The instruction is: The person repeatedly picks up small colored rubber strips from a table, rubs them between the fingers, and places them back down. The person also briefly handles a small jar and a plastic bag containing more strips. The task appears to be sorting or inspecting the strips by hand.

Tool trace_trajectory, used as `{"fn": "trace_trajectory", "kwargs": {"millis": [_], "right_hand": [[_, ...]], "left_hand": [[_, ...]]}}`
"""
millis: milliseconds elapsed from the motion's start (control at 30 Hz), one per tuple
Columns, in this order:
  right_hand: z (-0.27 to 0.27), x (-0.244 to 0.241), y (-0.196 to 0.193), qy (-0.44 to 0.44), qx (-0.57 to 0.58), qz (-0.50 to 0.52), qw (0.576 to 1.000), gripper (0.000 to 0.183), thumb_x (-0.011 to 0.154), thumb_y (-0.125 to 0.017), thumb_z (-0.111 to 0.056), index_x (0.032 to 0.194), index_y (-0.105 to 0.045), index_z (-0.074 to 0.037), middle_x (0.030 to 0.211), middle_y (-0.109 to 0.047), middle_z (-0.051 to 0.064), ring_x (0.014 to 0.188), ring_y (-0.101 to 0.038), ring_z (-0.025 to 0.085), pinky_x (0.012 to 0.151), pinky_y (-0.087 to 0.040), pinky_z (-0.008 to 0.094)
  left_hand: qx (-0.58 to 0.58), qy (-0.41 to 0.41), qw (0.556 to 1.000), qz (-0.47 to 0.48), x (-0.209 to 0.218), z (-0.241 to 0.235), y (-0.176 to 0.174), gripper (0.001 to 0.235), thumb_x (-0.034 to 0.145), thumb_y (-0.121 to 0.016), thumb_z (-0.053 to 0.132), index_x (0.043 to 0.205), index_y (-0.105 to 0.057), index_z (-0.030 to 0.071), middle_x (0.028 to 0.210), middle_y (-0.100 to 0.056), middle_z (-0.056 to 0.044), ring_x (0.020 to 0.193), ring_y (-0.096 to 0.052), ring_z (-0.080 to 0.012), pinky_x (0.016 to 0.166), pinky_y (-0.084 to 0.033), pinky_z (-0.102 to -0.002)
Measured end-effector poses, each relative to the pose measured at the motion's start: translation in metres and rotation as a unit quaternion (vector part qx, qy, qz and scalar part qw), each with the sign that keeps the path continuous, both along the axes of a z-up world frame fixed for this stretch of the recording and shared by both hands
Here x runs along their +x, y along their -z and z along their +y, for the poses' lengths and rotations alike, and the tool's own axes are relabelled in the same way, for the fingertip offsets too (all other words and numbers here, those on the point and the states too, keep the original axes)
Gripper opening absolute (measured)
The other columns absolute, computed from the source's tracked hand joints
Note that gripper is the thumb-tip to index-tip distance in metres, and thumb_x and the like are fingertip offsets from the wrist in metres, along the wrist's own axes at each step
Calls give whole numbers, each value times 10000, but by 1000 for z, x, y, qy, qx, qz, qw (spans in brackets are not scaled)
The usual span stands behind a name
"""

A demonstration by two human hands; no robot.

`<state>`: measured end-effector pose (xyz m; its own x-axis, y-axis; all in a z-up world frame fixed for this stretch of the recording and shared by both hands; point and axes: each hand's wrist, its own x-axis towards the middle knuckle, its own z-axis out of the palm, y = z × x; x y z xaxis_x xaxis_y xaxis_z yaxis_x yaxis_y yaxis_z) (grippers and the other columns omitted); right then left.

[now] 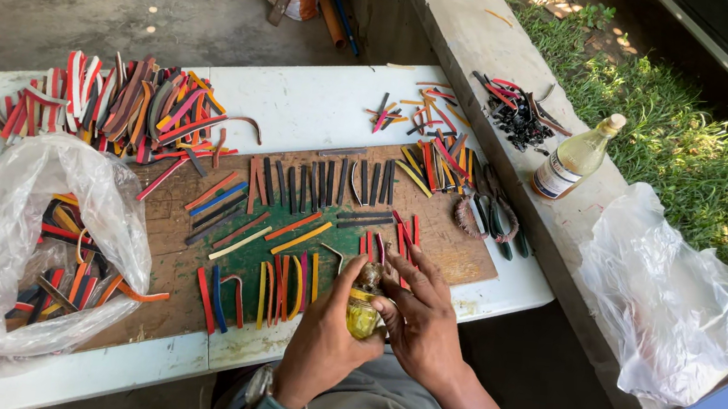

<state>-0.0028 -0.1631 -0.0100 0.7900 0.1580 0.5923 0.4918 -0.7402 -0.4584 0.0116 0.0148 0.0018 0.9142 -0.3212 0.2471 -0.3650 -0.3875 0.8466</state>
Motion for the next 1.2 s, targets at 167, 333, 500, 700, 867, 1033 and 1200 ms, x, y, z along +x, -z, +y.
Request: {"fn": "trace_trajectory", "kwargs": {"millis": [167, 333, 500, 700, 867, 1033, 1200], "right_hand": [[15, -8, -6, -141, 362, 83, 918, 271, 890, -846, -108, 1110, -732, 3, 1509, -584, 225, 1381, -584, 335, 1117, -489, 424], [15, -1, -6, -209, 416, 229, 855, 403, 863, -821, -119, 1234, -717, -3, 1562, -503, 220, 1411, -532, 295, 1129, -476, 418], [3, 1, 9, -194, 423, 176, 867, 400, 853, -836, -94, 1215, -716, 24, 1548, -519, 255, 1383, -574, 307, 1107, -523, 429], [-22, 23, 37, -58, 375, 76, 922, 400, 801, -870, -81, 1113, -650, 37, 1401, -641, 252, 1277, -660, 318, 1076, -545, 433], [-72, 29, 45, 13, 456, 115, 883, 594, 940, -680, -318, 1391, -472, 10, 1493, -534, 222, 1272, -653, 349, 996, -521, 444], [-77, 28, 48, 25, 472, 112, 874, 824, 961, -610, -373, 1613, -227, -47, 1572, -414, 231, 1244, -611, 362, 1072, -450, 470], [-70, 33, 40, 41, 472, 162, 865, 863, 937, -600, -374, 1636, -187, -82, 1582, -401, 224, 1220, -627, 357, 1038, -471, 476]], "left_hand": [[-378, 225, 876, 199, -2, 7, 17, 976, 814, -798, 178, 1606, -250, 24, 1382, -517, -141, 1196, -592, -228, 982, -556, -356], [-376, 140, 912, 82, -8, 8, 26, 957, 854, -787, 182, 1630, -258, 0, 1458, -512, -150, 1312, -564, -210, 1103, -505, -319], [-290, 91, 952, 50, -2, 1, 26, 914, 807, -784, 175, 1582, -322, 30, 1385, -597, -153, 1162, -673, -241, 952, -603, -353], [-114, 19, 977, -181, 36, -11, 6, 908, 783, -863, 238, 1535, -402, 23, 1360, -650, -219, 1219, -693, -312, 1026, -575, -397], [-84, -52, 980, -172, 157, -8, -1, 1056, 826, -894, 302, 1586, -238, -25, 1435, -563, -276, 1314, -603, -376, 1104, -505, -434], [-39, -132, 986, -98, 313, -9, 33, 968, 676, -949, 227, 1458, -395, 91, 1322, -649, -200, 1199, -670, -352, 1031, -540, -428], [46, -217, 973, -59, 363, -13, 75, 847, 577, -988, 183, 1291, -546, 76, 1275, -644, -196, 1175, -637, -370, 1013, -523, -437]]}}
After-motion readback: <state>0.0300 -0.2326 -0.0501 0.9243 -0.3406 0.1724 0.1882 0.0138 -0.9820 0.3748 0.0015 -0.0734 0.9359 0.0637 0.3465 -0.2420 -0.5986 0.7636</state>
